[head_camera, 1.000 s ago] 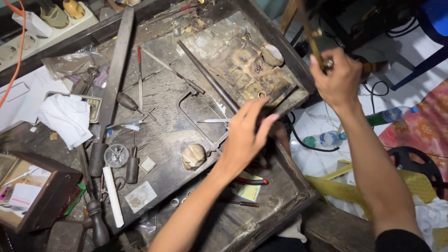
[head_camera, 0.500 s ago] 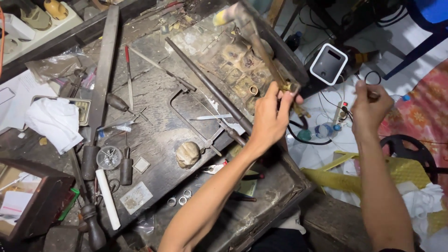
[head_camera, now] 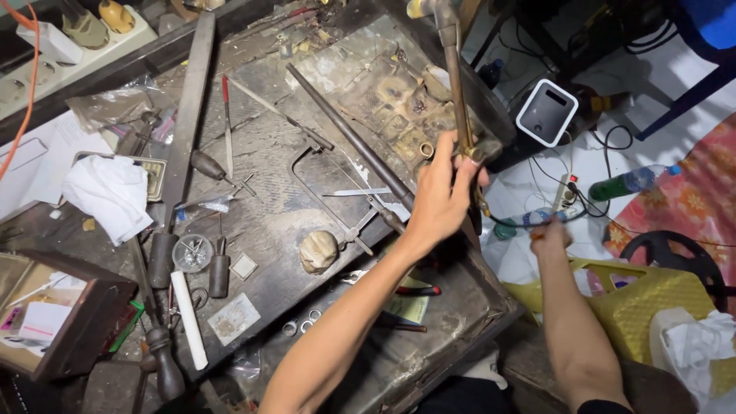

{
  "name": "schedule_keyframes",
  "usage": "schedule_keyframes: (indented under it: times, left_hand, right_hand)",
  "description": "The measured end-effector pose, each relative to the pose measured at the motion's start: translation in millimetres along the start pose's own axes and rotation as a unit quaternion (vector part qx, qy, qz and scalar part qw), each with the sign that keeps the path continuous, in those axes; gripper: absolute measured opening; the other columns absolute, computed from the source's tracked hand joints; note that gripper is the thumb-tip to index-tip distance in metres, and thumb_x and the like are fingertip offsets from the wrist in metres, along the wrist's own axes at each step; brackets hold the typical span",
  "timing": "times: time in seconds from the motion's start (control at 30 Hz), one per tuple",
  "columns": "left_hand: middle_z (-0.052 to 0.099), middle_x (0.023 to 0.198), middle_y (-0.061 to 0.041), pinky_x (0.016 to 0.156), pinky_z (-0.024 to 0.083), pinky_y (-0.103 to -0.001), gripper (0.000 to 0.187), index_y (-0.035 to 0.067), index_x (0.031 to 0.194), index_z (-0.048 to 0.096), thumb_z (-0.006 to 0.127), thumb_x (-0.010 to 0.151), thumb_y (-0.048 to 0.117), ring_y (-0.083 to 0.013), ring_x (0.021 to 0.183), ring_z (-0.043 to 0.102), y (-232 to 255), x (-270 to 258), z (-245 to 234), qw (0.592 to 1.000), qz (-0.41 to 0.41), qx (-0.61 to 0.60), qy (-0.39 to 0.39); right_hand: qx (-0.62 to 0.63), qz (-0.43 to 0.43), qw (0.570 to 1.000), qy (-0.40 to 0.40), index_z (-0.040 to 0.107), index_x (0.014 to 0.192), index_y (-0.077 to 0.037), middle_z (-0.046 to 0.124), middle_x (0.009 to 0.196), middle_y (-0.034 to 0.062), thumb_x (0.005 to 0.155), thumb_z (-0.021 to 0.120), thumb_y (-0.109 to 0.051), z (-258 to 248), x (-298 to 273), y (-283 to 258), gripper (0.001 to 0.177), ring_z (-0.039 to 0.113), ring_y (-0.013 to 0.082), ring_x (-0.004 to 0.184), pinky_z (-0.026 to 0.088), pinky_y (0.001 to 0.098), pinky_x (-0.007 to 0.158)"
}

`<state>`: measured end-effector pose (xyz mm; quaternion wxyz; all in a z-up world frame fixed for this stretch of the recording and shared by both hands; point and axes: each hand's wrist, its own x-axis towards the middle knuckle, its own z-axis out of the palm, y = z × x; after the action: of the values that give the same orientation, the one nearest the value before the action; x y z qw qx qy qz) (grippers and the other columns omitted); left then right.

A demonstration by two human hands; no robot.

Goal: Measuring, cutting, and soldering a small metal ring at a jeweler's workbench.

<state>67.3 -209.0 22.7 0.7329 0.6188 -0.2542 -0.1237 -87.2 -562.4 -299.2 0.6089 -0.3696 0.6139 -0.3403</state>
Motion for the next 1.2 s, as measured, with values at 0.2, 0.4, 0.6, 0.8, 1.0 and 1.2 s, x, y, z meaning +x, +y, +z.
schedule_keyframes:
  times: [0.2, 0.4, 0.6, 0.8, 1.0, 1.2]
  left_hand:
    - [0.068, 0.069, -0.006, 0.061, 0.057, -0.034, 0.018, 0.009, 0.126, 0.044, 0.037, 0.111, 0.017, -0.0211, 0.061, 0.070, 8.0, 7.1, -1.3, 0.996, 0.011, -0.085, 0.027]
    - [0.055, 0.070, -0.006, 0.056, 0.055, -0.034, 0.020, 0.004, 0.128, 0.044, 0.035, 0.112, 0.012, -0.0180, 0.058, 0.061, 3.5, 9.6, 8.4, 0.989, 0.023, -0.137, 0.055]
    - [0.048, 0.070, -0.006, 0.053, 0.051, -0.030, 0.021, 0.002, 0.129, 0.046, 0.036, 0.112, 0.010, -0.0147, 0.059, 0.053, -2.5, 8.6, 19.7, 0.979, 0.016, -0.196, 0.063]
    - [0.045, 0.068, -0.007, 0.049, 0.049, -0.030, 0.020, 0.002, 0.128, 0.048, 0.039, 0.112, 0.011, -0.0135, 0.056, 0.048, -0.6, 6.7, 21.3, 0.974, 0.012, -0.218, 0.067]
    - [0.043, 0.070, -0.005, 0.049, 0.048, -0.027, 0.021, 0.001, 0.129, 0.047, 0.039, 0.112, 0.010, -0.0111, 0.058, 0.047, -4.2, 7.7, 20.4, 0.970, 0.008, -0.232, 0.073]
    - [0.040, 0.070, -0.003, 0.048, 0.045, -0.026, 0.021, 0.001, 0.129, 0.045, 0.037, 0.112, 0.012, -0.0098, 0.057, 0.042, -5.7, 9.7, 15.6, 0.974, 0.026, -0.208, 0.089]
  right_hand:
    - [-0.098, -0.334, 0.869, -0.350, 0.064, 0.123, -0.008, 0.059, 0.086, 0.0030, 0.117, 0.048, -0.037, 34.8, -163.4, -129.8, 0.033, 0.033, -0.0017, 0.049, 0.029, 0.0110, 0.043]
    - [-0.219, -0.474, 0.682, -0.512, 0.078, 0.110, -0.002, 0.076, 0.074, 0.0105, 0.090, 0.072, 0.004, 30.7, -247.6, -137.6, 0.022, 0.062, 0.0098, 0.061, 0.050, 0.0255, 0.058]
    - [-0.206, -0.524, 0.638, -0.526, 0.073, 0.122, 0.001, 0.073, 0.065, 0.0084, 0.091, 0.071, -0.005, 26.0, -246.0, -110.5, 0.032, 0.051, 0.0116, 0.044, 0.036, 0.0231, 0.039]
    - [-0.202, -0.533, 0.600, -0.561, 0.078, 0.114, 0.003, 0.080, 0.091, 0.0166, 0.089, 0.071, 0.000, 26.6, -232.7, -101.5, 0.026, 0.077, 0.0325, 0.077, 0.054, 0.0328, 0.052]
    - [-0.193, -0.538, 0.602, -0.557, 0.078, 0.113, 0.003, 0.079, 0.088, 0.0146, 0.089, 0.071, 0.002, 33.1, -242.7, -104.7, 0.026, 0.077, 0.0274, 0.078, 0.054, 0.0341, 0.051]
    - [-0.177, -0.557, 0.654, -0.481, 0.075, 0.099, 0.003, 0.067, 0.061, 0.0105, 0.087, 0.078, -0.003, 46.2, -289.8, -124.5, 0.014, 0.069, 0.0199, 0.053, 0.048, 0.0241, 0.043]
